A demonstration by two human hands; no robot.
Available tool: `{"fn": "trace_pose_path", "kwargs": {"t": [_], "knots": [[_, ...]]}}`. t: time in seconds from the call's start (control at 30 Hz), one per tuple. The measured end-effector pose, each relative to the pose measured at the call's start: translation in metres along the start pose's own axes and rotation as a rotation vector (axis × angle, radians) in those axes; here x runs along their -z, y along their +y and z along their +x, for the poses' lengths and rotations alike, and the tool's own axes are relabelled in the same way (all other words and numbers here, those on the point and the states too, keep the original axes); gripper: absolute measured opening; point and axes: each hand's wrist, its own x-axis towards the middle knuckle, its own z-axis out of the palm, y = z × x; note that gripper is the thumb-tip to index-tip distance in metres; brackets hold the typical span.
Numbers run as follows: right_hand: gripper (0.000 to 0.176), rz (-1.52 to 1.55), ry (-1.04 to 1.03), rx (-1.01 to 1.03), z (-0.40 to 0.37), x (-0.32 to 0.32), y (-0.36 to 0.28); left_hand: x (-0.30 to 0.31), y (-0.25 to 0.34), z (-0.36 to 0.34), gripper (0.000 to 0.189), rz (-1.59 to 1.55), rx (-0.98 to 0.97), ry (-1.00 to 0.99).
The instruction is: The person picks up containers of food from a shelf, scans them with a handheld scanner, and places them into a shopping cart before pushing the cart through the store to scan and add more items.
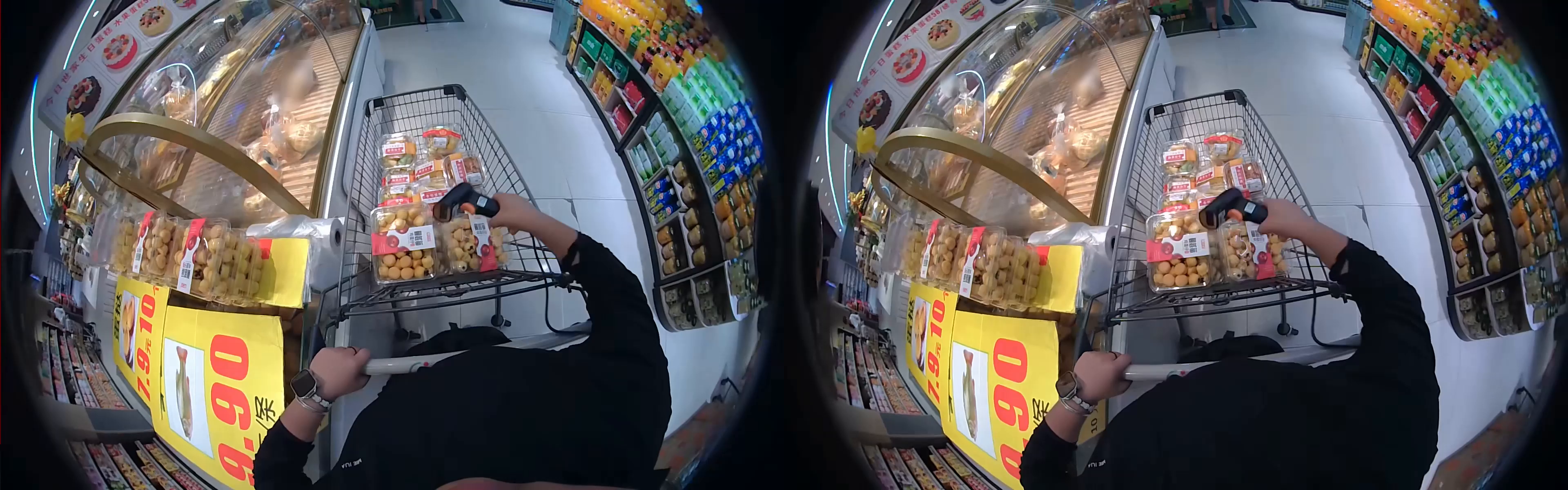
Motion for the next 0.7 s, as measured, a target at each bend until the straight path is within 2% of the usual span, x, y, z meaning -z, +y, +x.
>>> {"fn": "trace_pose_path", "kwargs": {"t": [0.03, 0.17, 0.23, 0.27, 0.33, 0.4, 0.43, 0.5, 0.6, 0.7], "knots": [[0.05, 0.132, 0.038, -0.008, -0.017, 0.023, 0.001, 0.0, 0.007, 0.002, 0.015, 0.002, 0.003, -0.05], [0.054, 0.597, 0.184, 0.13, -0.103, 0.113, 0.013, -0.003, 0.027, 0.015, 0.016, 0.003, -0.006, -0.009], [0.046, 0.822, 0.292, 0.269, -0.156, 0.143, 0.013, -0.009, 0.033, 0.025, 0.02, 0.018, -0.043, 0.146], [0.04, 0.894, 0.379, 0.344, -0.177, 0.154, 0.024, -0.009, 0.037, 0.03, 0.02, 0.018, -0.046, 0.155], [0.046, 1.03, 0.496, 0.53, -0.215, 0.17, 0.045, -0.008, 0.046, 0.041, 0.019, 0.023, -0.041, 0.156], [0.062, 1.111, 0.418, 0.761, -0.243, 0.173, 0.074, -0.001, 0.059, 0.051, 0.017, 0.021, -0.023, 0.129], [0.061, 1.113, 0.432, 0.759, -0.255, 0.17, 0.085, 0.0, 0.064, 0.057, 0.015, 0.024, -0.003, 0.093], [0.058, 1.079, 0.485, 0.725, -0.271, 0.154, 0.108, -0.009, 0.065, 0.067, 0.017, 0.029, -0.017, 0.151], [0.063, 1.187, 0.57, 0.6, -0.294, 0.13, 0.114, -0.017, 0.069, 0.081, 0.019, 0.041, -0.022, 0.205], [0.058, 1.327, 0.535, 0.646, -0.294, 0.096, 0.139, -0.018, 0.071, 0.091, 0.019, 0.05, -0.003, 0.199]]}}
